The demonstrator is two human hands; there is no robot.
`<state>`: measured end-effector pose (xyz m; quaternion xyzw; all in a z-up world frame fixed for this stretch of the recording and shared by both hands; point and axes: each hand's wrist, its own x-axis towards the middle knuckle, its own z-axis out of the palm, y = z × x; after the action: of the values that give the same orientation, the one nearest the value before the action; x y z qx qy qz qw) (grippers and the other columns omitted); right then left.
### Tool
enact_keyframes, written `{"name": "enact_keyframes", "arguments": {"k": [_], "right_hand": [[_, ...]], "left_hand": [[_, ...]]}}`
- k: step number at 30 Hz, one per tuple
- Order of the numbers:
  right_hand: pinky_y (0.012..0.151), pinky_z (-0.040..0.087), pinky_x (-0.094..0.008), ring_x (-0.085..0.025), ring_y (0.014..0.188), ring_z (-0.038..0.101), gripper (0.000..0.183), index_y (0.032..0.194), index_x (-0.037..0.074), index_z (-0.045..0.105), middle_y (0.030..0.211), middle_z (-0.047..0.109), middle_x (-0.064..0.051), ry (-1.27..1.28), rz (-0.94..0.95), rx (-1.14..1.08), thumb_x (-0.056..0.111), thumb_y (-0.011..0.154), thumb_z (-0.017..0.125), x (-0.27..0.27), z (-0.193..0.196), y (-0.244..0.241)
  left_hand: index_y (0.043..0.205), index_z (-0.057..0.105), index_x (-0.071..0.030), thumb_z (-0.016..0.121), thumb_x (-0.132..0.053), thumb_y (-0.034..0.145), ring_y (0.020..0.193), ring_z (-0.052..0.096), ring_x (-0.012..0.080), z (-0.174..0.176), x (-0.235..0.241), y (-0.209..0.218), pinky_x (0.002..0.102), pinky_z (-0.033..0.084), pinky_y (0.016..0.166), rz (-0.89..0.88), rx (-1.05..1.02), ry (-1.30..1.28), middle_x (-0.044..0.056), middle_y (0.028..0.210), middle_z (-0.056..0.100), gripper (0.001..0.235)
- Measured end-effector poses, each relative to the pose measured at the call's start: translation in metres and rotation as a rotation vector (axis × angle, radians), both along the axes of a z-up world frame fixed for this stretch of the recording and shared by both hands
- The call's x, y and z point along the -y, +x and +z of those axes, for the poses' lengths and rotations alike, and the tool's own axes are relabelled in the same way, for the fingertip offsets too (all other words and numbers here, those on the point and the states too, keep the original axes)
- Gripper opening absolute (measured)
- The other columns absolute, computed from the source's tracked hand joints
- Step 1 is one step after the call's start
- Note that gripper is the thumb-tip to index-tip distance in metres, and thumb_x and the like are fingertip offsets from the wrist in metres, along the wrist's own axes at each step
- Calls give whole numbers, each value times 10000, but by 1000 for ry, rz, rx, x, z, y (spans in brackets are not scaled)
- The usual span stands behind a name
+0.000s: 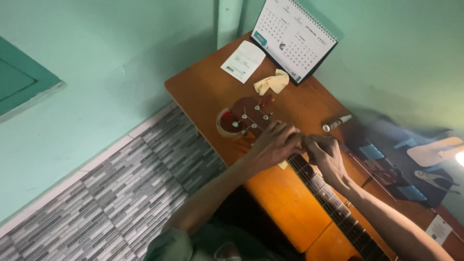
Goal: The person changes the strings on an acoustic guitar. They use a red string winder to loosen and remove the old strings from the tuning pegs, then thread new strings through the pegs and wind them to secure them.
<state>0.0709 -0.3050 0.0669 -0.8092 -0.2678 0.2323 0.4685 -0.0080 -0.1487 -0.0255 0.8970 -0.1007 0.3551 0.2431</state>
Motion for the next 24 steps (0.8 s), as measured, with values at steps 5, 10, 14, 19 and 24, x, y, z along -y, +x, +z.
{"name": "enact_keyframes", "arguments": {"k": [5,10,14,19,24], "right_hand": [[555,426,-294,-150,593,506,329,680,43,688,567,537,-61,6,116,39,192,938,548,40,-11,17],[653,506,-399,-247,708,660,268,806,23,803,678,741,-167,-80,255,83,140,891,578,66,-11,80],[698,500,-422,-278,662,622,255,822,44,730,686,681,-168,-125,361,263,209,978,612,15,10,97],[634,454,-369,-230,609,616,593,707,107,667,615,660,-80,-361,521,170,552,1034,452,-84,-31,131],[1084,335,-598,-411,1469,354,562,1487,255,482,1586,429,-61,-487,1074,1102,226,944,623,-179,-131,175]], "left_hand": [[1027,548,-125,648,-526,870,874,564,318,32,28,-14,468,453,865,7,-60,-15,84,913,462,442],[938,541,-194,710,-461,810,824,555,334,28,42,0,521,399,803,-56,-243,-1,46,843,453,341],[884,558,-210,726,-343,815,858,583,364,15,48,5,507,436,789,-159,-350,-48,102,868,560,225],[935,604,-203,703,-425,822,870,566,366,-3,57,4,494,453,789,-56,-273,-52,93,850,514,268],[998,690,-145,818,-315,839,1131,585,322,31,60,-5,491,515,927,36,-352,-46,66,908,623,266]]}}
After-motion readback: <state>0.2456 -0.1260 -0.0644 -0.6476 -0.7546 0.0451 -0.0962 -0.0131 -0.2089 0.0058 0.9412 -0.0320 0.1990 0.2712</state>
